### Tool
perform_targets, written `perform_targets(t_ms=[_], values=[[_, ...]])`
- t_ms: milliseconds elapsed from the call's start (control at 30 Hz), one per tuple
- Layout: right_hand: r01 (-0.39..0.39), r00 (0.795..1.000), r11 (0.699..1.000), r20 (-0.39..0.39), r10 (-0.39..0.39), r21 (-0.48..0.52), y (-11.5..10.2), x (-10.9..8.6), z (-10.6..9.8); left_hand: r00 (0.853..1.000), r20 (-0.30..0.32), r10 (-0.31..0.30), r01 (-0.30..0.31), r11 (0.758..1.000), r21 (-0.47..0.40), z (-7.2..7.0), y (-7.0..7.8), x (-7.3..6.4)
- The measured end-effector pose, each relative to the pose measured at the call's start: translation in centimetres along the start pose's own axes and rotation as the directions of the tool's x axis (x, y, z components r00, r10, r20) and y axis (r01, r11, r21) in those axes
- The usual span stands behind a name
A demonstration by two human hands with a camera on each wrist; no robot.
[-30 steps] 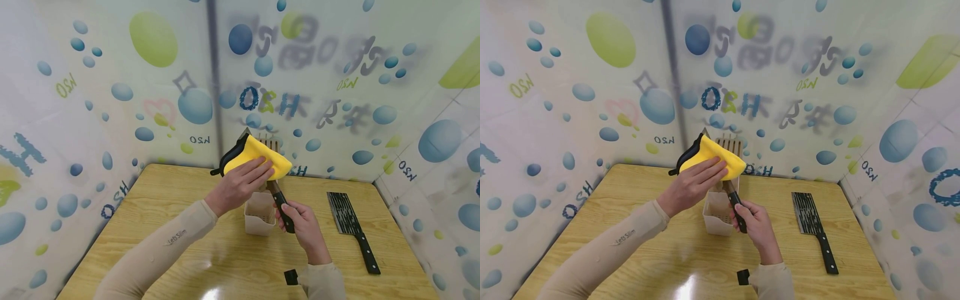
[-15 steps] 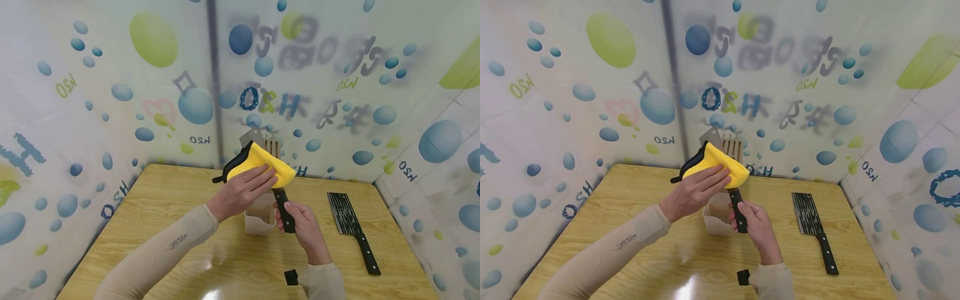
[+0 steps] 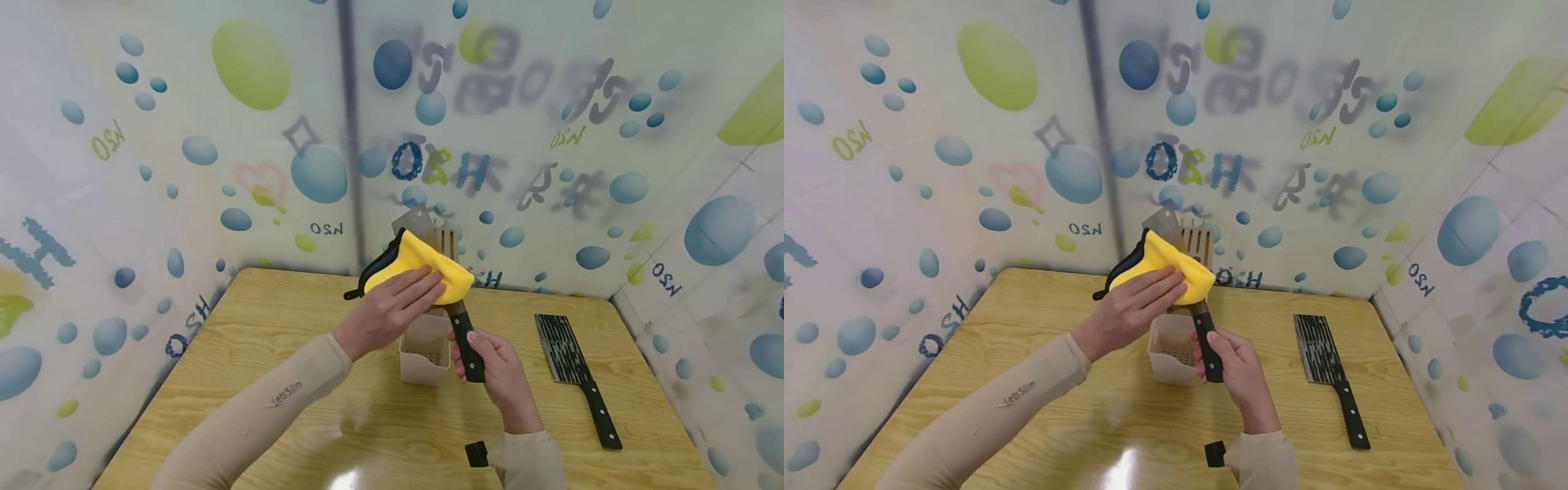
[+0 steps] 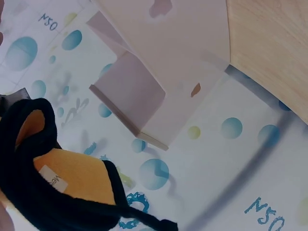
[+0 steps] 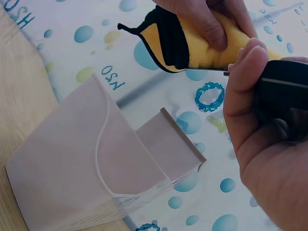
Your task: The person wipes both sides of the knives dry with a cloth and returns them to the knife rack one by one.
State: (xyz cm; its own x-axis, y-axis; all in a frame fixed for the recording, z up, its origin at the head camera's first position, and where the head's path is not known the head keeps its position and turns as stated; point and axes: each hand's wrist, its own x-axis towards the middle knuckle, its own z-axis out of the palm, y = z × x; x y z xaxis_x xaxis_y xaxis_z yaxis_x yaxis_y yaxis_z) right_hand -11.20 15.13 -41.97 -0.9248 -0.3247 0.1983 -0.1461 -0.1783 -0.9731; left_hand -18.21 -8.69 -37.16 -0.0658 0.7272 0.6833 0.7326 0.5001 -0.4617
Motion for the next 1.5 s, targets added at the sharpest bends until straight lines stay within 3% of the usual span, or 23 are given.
perform_targets(t_ms=[1067, 1500], values=[[0.03, 0.994, 0.999, 0.102, -0.032, 0.016, 0.0, -0.4, -0.4, 0.986, 0.003, -0.166, 0.166, 0.986, -0.01, 0.0, -3.8, -0.6], [-0.041, 0.997, 0.999, 0.072, 0.042, -0.02, -0.1, -0.3, -0.6, 0.976, 0.002, -0.216, 0.216, 0.976, -0.028, 0.3, -4.7, -1.2]])
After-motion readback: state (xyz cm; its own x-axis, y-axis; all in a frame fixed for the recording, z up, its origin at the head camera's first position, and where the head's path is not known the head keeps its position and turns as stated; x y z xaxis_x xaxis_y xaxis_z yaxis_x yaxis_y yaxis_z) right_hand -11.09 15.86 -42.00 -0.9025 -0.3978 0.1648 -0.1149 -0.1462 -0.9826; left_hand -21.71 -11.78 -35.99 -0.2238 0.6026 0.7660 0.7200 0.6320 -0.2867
